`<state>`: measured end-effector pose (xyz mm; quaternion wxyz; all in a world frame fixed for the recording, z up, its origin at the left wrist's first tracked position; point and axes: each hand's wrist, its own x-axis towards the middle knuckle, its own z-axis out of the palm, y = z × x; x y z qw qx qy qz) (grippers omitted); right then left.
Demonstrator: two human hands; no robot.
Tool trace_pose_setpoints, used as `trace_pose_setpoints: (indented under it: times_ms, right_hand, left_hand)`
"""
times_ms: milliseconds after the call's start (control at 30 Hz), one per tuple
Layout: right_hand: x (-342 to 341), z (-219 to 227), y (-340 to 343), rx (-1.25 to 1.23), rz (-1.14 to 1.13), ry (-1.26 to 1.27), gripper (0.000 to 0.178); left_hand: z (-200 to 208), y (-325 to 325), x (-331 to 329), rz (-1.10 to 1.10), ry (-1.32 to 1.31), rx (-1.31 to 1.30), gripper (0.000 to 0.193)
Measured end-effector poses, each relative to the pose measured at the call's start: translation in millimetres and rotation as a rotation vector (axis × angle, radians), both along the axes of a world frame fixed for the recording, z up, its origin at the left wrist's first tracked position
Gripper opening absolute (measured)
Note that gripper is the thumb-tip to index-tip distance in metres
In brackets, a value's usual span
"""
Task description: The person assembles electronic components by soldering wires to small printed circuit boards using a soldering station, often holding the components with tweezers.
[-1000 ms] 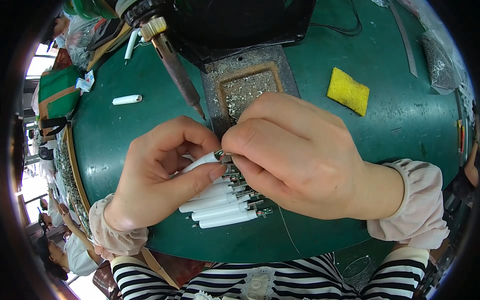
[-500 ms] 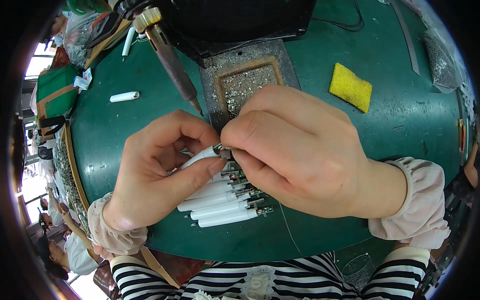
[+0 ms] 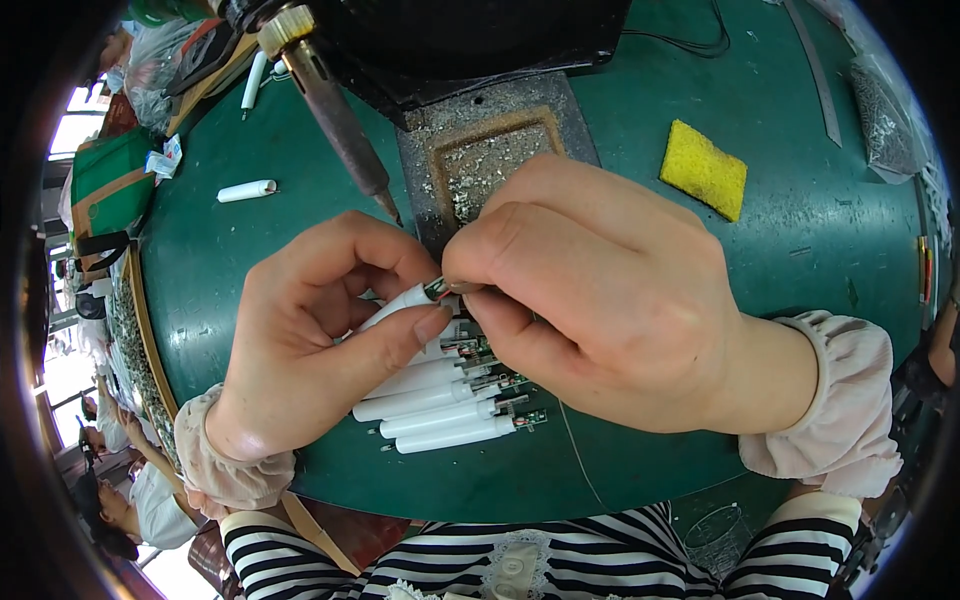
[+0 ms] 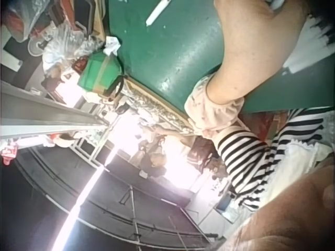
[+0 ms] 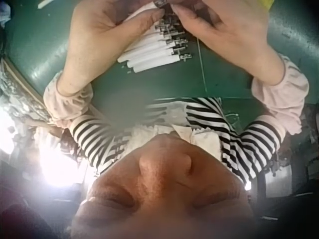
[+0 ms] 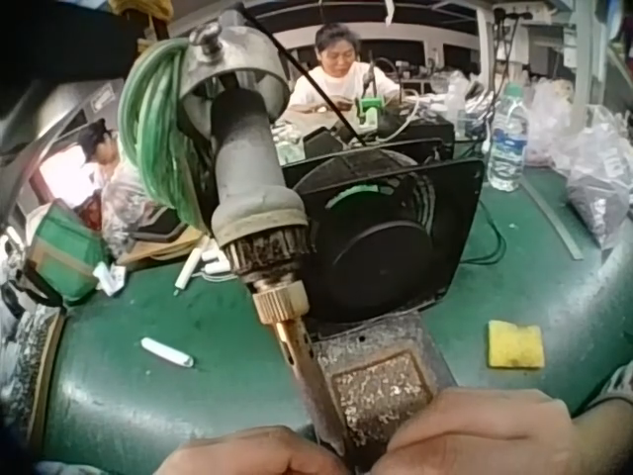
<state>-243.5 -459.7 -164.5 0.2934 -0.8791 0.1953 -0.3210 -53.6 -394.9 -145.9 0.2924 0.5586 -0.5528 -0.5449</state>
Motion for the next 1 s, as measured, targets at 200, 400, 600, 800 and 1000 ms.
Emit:
trace_pose_setpoints:
  times_ms: [200,400,600,800,1000]
  right_hand:
    - [1.7,-1.6,-0.1,-0.009,-0.002,-0.025,0.024]
    - [-2.0,7.2,-1.7,0.204,0.046,0.025,0.022]
    - [-5.6,8.5,-5.4,0.728,0.052,0.016,0.019]
    - [-5.1,8.6,-6.9,0.756,0.064,0.036,0.019]
    - [-4.6,11.0,-8.5,0.783,0.064,0.037,0.02]
  left_hand:
    - [0.4,-2.1,0.0,0.034,0.048,0.025,0.018]
    - [-1.1,-2.4,-0.1,0.048,0.063,-0.003,0.016]
    - [5.5,-3.1,-1.0,0.126,0.167,0.12,0.018]
    - [0.6,-3.6,-0.9,0.111,0.144,0.054,0.019]
    - [3.9,-3.5,-0.6,0.111,0.131,0.069,0.018]
